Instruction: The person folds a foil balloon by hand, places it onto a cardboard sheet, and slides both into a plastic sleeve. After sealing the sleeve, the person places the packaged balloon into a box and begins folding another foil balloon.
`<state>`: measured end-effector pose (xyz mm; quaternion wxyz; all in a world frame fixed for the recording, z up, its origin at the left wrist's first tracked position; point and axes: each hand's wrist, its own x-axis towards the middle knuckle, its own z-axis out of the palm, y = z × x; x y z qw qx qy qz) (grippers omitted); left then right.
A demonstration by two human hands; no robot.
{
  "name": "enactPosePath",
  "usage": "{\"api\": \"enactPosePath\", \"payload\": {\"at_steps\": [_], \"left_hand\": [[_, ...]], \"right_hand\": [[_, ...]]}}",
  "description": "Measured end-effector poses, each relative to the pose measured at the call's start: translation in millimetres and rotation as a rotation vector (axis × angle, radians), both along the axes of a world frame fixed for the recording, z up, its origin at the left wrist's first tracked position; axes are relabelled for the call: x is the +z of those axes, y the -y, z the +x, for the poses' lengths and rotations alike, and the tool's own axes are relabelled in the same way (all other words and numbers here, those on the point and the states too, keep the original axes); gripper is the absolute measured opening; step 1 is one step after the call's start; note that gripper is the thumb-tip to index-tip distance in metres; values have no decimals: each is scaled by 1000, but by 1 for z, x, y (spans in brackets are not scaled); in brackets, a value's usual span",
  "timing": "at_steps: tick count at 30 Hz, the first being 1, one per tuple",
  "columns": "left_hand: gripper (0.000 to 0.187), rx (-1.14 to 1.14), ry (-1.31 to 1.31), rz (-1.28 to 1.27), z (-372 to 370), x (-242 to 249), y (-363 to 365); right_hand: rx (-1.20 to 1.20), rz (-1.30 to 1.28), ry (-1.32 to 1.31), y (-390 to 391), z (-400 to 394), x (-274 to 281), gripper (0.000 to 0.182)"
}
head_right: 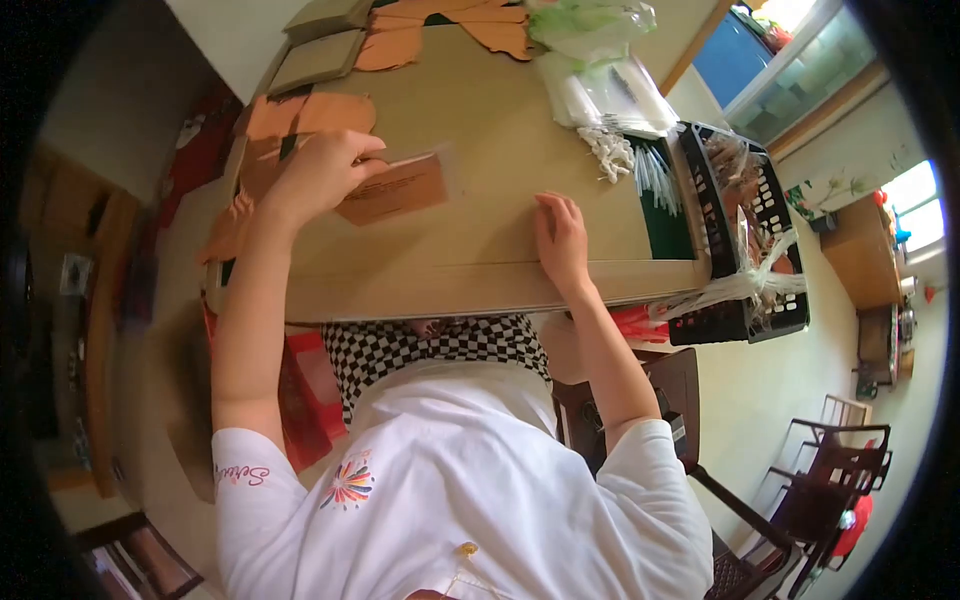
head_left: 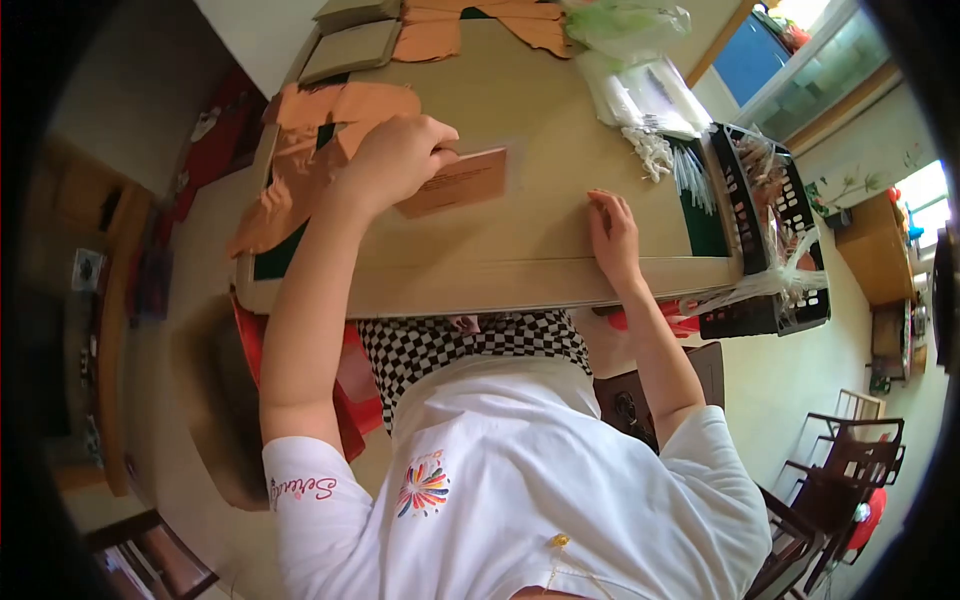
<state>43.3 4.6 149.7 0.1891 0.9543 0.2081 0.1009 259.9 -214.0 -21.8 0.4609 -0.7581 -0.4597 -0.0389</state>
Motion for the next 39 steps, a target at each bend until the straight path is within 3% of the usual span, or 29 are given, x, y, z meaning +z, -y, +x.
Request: {"api": "enactPosePath", "payload": {"at_steps": [3,4,6,9,11,14,18,22,25,26,32,34,37,39], "left_hand": [[17,39,53,71,-50,17,-9],[17,171,31,-6,-75,29,-13],[21,150,78,80,-136,54,-25],[25,263,-166,4,-226,94,-30],[18,431,-364,-56,-279,105,-32],[5,648,-505,-66,-362,76,-44],[13,843,-498,-9,-454,3,-56],[13,986,-495,-250,-469,-66,-52],[17,911,-486,-153,-477,-121,-51],[28,935,-587,-119,-482,-134,-56],[27,938,-883,-354,-460,-79,-45],[24,970,-870,-298,-459,-81,-44],[23,980,-709,-184,-486,-145,-53],[21,955,-741,-221,-482,-137,-55]], "right_hand": [[21,-28,78,-6,12,-9,17],[25,-59,66,-7,16,-10,17],[52,3,40,-9,24,-21,16],[65,-22,37,-9,25,-19,17],[71,-29,13,-10,25,-19,18],[87,-38,-13,-10,28,-21,20],[77,-76,55,-8,25,-18,20],[49,-106,103,-9,20,-13,19],[48,-113,158,-9,20,-17,18],[49,-112,190,-10,22,-16,18],[57,-116,132,-11,14,-12,16],[55,-122,166,-11,14,-11,16],[36,-165,150,-12,11,-5,18],[28,-187,179,-14,8,-3,19]]}}
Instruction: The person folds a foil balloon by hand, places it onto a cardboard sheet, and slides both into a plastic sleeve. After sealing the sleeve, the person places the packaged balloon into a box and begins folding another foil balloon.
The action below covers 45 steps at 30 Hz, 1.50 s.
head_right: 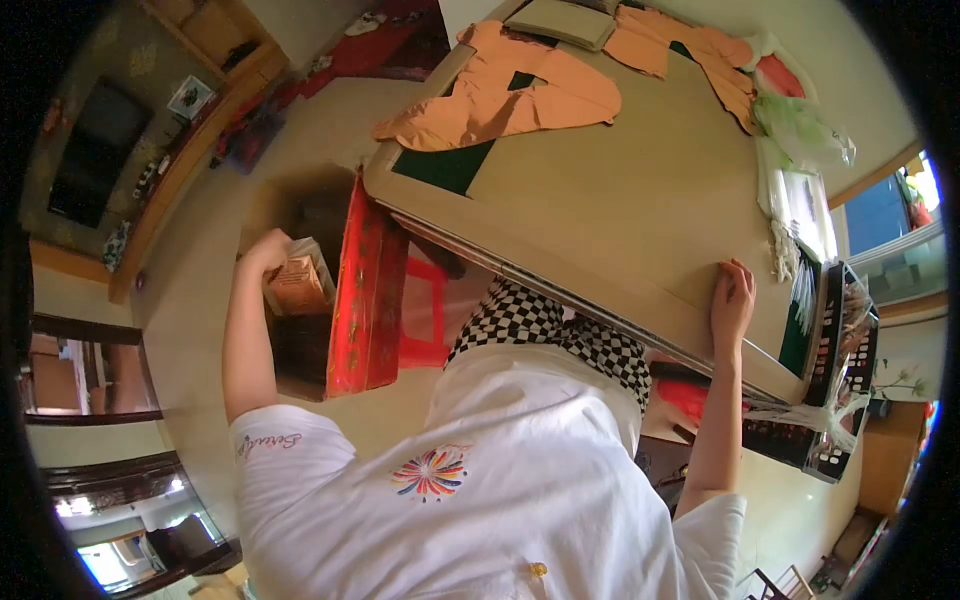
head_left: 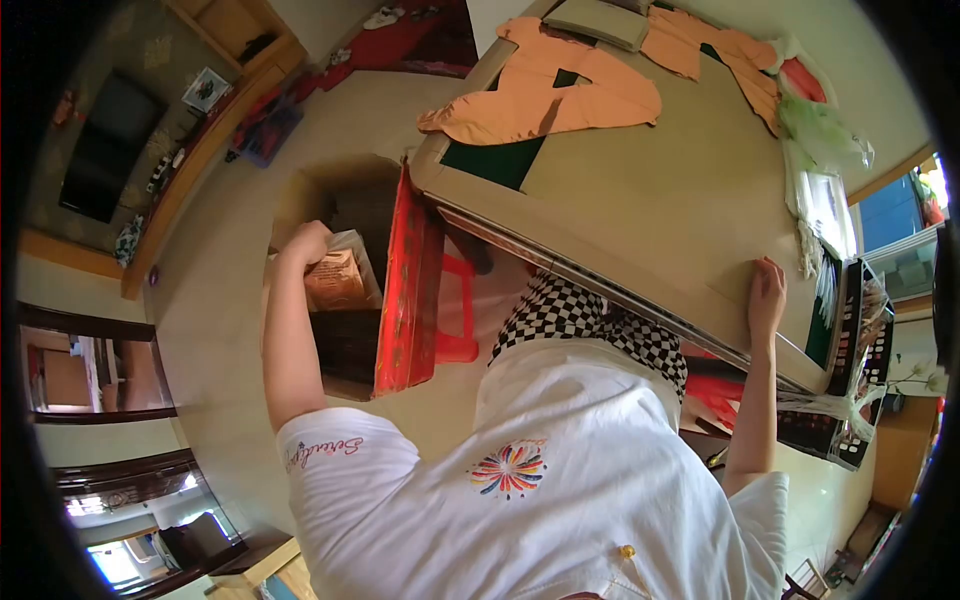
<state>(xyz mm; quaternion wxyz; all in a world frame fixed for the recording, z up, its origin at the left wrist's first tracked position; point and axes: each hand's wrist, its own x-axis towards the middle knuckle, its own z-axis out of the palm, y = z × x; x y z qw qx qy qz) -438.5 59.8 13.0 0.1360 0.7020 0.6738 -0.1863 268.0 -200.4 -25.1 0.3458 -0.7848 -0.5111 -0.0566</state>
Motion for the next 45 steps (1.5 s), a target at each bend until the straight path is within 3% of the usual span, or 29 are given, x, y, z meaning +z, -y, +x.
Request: {"api": "enactPosePath", "payload": {"at_steps": [3,7,8,12,17,19,21,23,27,28,29,30,32,36,39,42,43,45], "left_hand": [[20,221,334,-115,1,42,7],[19,95,179,18,8,50,6],[18,10,198,4,-11,21,-6],[39,-12,143,5,15,5,8],[27,-161,90,-119,14,-48,45],[23,-207,30,-219,-40,-153,48],[23,-124,175,-58,-35,-149,77],[27,-180,47,-237,-41,-174,95],[34,-113,-5,-388,-23,-136,93],[37,-101,299,-365,-26,-106,82],[32,74,504,-254,-9,-69,75],[24,127,563,-150,13,-33,64],[16,16,514,214,11,-41,42],[14,-40,391,380,35,-49,-1],[14,-32,631,666,76,-20,-23],[14,-142,751,800,148,34,-23],[14,-296,773,843,176,42,-25],[12,-421,909,754,239,41,-19]], "right_hand": [[31,-28,96,1,2,0,22],[57,-36,98,1,5,-3,23],[59,-30,102,1,5,-3,23],[43,-30,105,1,8,-7,23],[74,-40,113,1,7,-4,24],[58,-65,144,2,3,-1,24],[41,-84,150,2,0,1,24],[28,-99,132,2,-1,3,25],[36,-75,155,0,-2,2,25],[37,-77,146,0,-4,3,26],[42,-82,138,-1,-5,4,26],[53,-82,154,-3,-6,6,26],[66,-84,184,-3,-8,8,27],[57,-70,110,1,-8,6,25],[22,-29,0,-3,-15,13,24],[64,8,-11,-28,-16,9,27],[65,12,-74,-43,-19,8,26],[143,8,-8,-80,-29,17,25]]}}
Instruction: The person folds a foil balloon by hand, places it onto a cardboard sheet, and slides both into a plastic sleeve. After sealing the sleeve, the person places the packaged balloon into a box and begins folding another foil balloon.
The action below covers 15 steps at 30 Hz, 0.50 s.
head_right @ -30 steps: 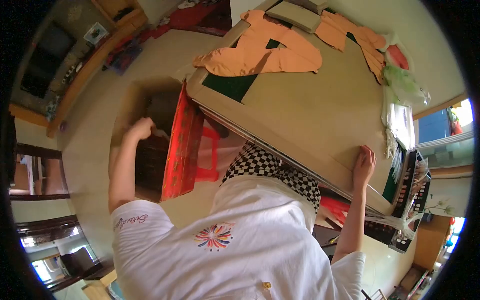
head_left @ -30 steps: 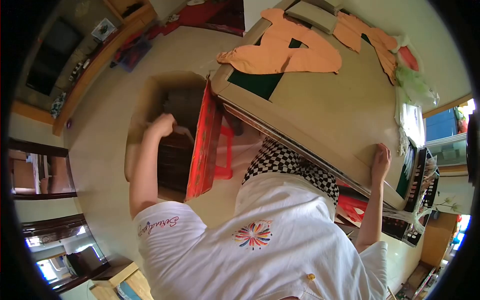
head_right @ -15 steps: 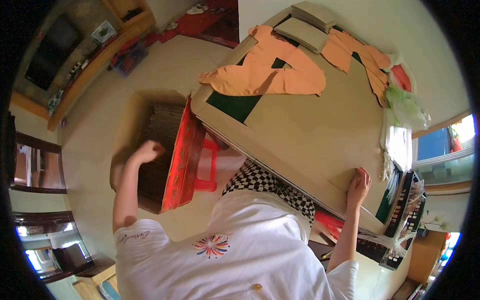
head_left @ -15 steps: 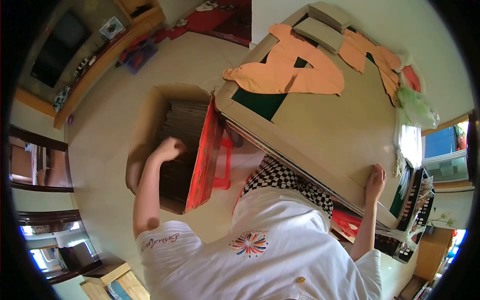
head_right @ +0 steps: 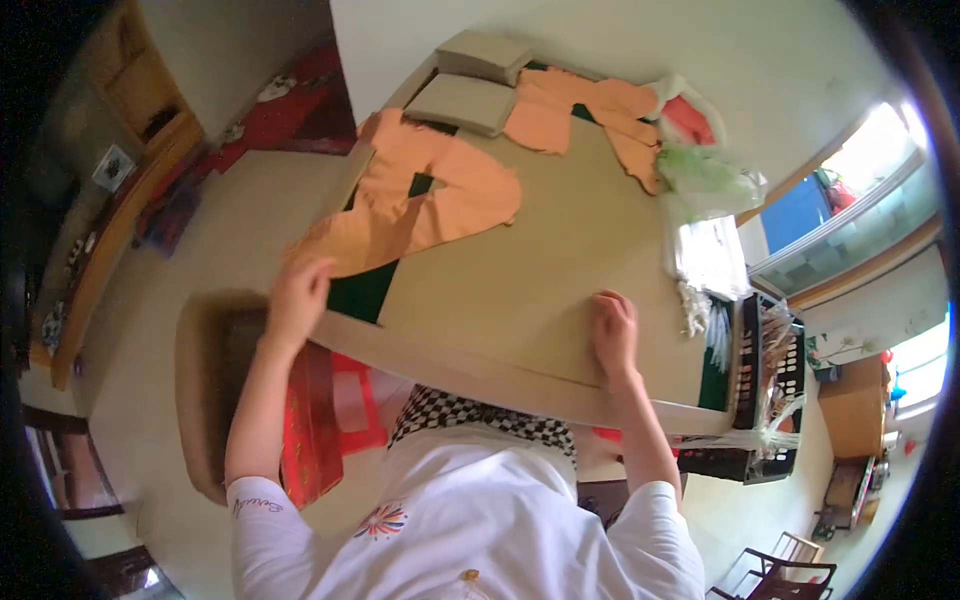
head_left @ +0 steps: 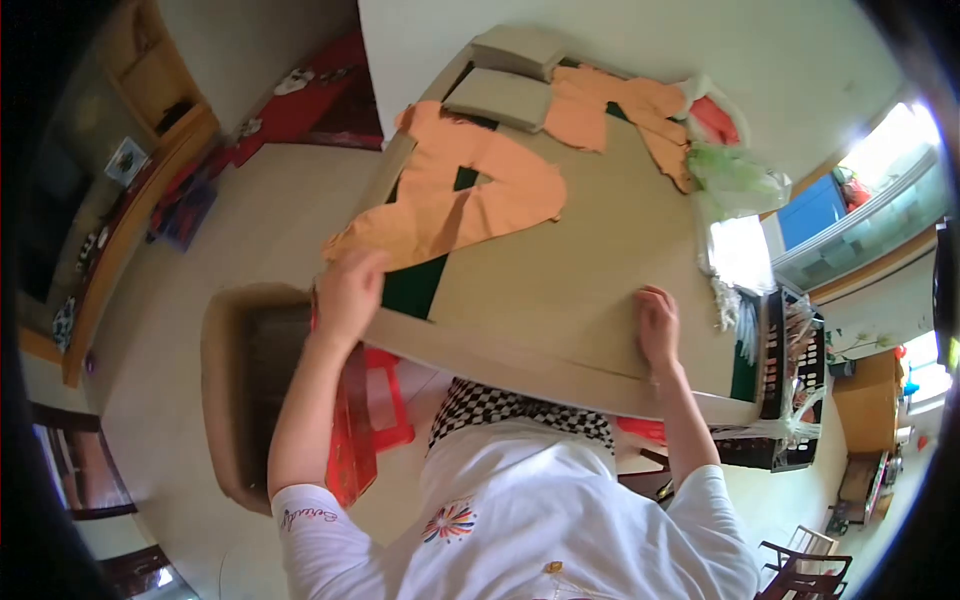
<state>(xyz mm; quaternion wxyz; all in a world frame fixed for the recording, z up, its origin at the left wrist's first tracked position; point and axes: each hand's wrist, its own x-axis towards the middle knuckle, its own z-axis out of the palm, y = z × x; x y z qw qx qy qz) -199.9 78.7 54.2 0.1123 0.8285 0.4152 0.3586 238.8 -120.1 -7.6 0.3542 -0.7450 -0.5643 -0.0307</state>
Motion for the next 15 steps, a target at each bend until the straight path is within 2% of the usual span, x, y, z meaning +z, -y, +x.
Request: {"api": "enactPosePath", "payload": {"at_steps": [2,5,8,11,14,15], "left_hand": [[13,-237,34,-16,67,-2,5],[13,-411,-16,159,154,-29,-7],[14,-315,1,322,220,-53,-29],[13,-218,-259,193,241,-72,-42],[8,-214,-299,183,241,-66,-50],[9,-192,-236,126,240,-62,-52]], "right_hand": [[54,-1,51,-39,-10,8,22],[141,10,-44,-93,-9,0,21],[190,10,-130,-133,-11,-1,22],[258,42,-129,-154,-17,3,25],[308,35,-138,-163,-19,5,27],[304,40,-167,-164,-18,3,28]]}}
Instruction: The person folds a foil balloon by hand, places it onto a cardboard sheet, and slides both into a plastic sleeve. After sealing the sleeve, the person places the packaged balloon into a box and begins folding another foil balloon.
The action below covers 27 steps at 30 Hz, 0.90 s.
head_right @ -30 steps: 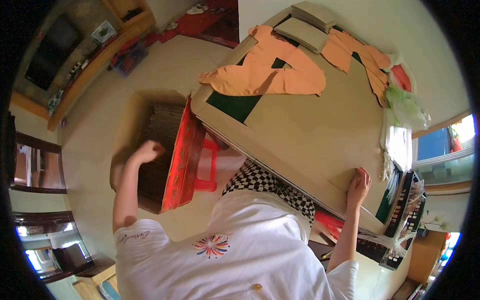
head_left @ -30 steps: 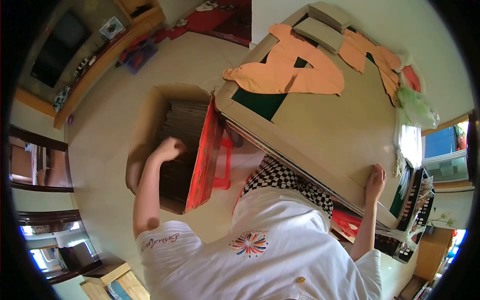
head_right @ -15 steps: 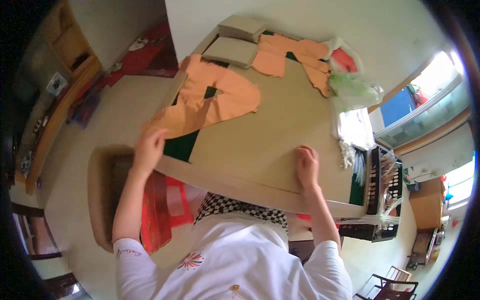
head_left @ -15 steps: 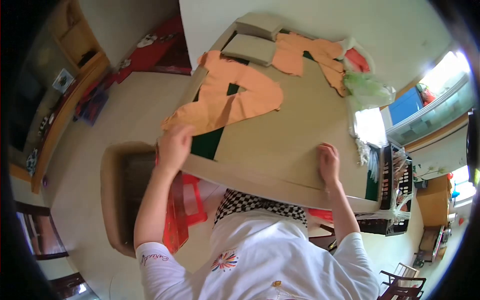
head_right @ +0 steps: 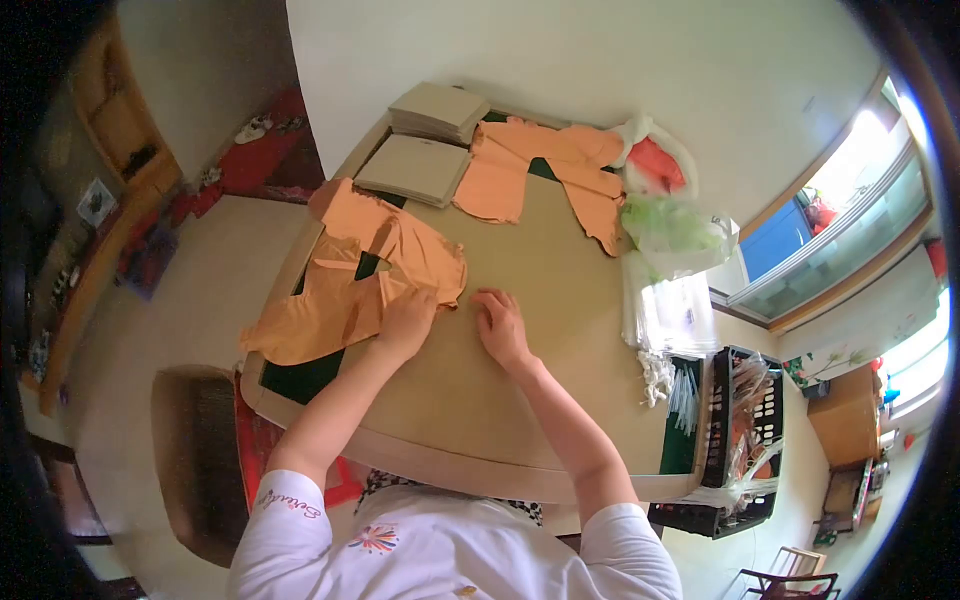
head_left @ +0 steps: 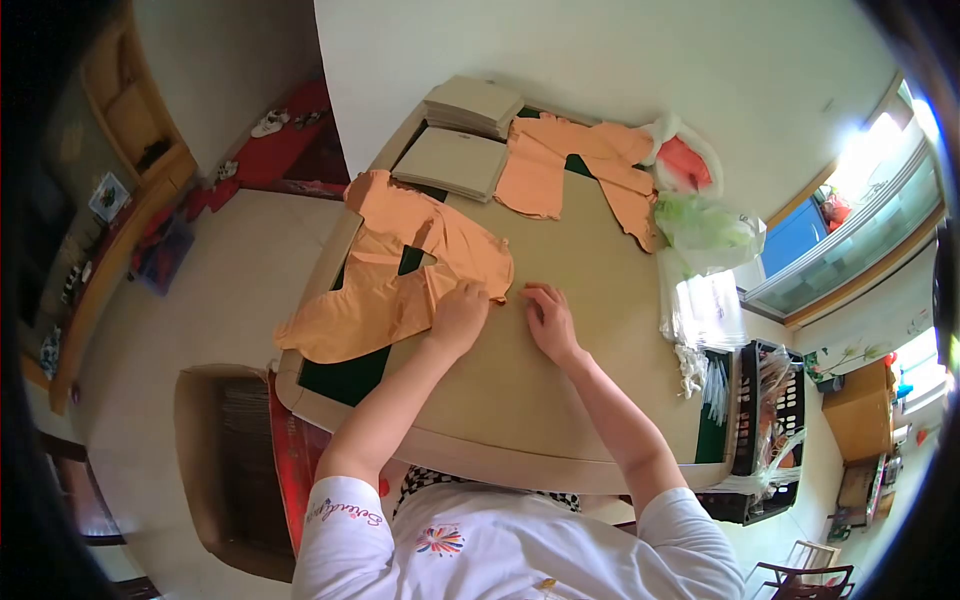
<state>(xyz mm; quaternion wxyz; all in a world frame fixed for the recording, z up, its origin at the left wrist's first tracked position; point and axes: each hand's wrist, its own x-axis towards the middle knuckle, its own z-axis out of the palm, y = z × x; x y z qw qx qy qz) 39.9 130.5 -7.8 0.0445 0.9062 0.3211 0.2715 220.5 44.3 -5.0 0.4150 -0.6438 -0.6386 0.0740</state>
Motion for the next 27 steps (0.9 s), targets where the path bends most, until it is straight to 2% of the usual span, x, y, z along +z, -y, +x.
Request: {"api": "enactPosePath", "payload": {"at_steps": [2,5,6,9,11,12,13,14,15,18,20,22,24,25,26,27], "left_hand": [[14,51,115,-121,-1,10,-7],[18,132,178,-539,-4,23,-20],[21,100,349,-795,-7,45,-15],[19,155,298,-646,-11,39,-22],[19,238,610,-640,-18,12,-44],[19,281,767,-634,-24,4,-55],[20,449,941,-1052,-39,58,-47],[25,344,988,-766,-69,27,-79],[33,508,1016,-922,-97,36,-102],[40,379,1247,-815,-229,-1,-204],[23,349,1484,-885,-265,59,-193],[21,368,1550,-841,-336,67,-233],[20,429,1510,-738,-404,74,-260],[24,586,1321,-664,-449,75,-280],[27,890,1299,-569,-421,111,-253],[27,1051,1249,-495,-425,122,-248]], "right_hand": [[-9,0,-60,-3,0,-6,30],[22,106,70,-6,-7,12,31],[42,133,87,-10,-9,14,30],[93,155,190,-21,-18,11,28],[118,90,330,-28,-18,1,26],[112,70,315,-30,-19,-2,27],[109,47,299,-30,-20,-5,28],[107,26,285,-31,-21,-8,28],[110,34,284,-31,-22,-10,28],[115,61,286,-32,-20,-11,28],[115,65,289,-32,-20,-11,28],[114,69,285,-32,-21,-10,27],[112,64,294,-31,-20,-9,27],[110,60,305,-32,-20,-9,27],[109,55,317,-32,-20,-9,27],[110,55,315,-32,-20,-9,27]]}}
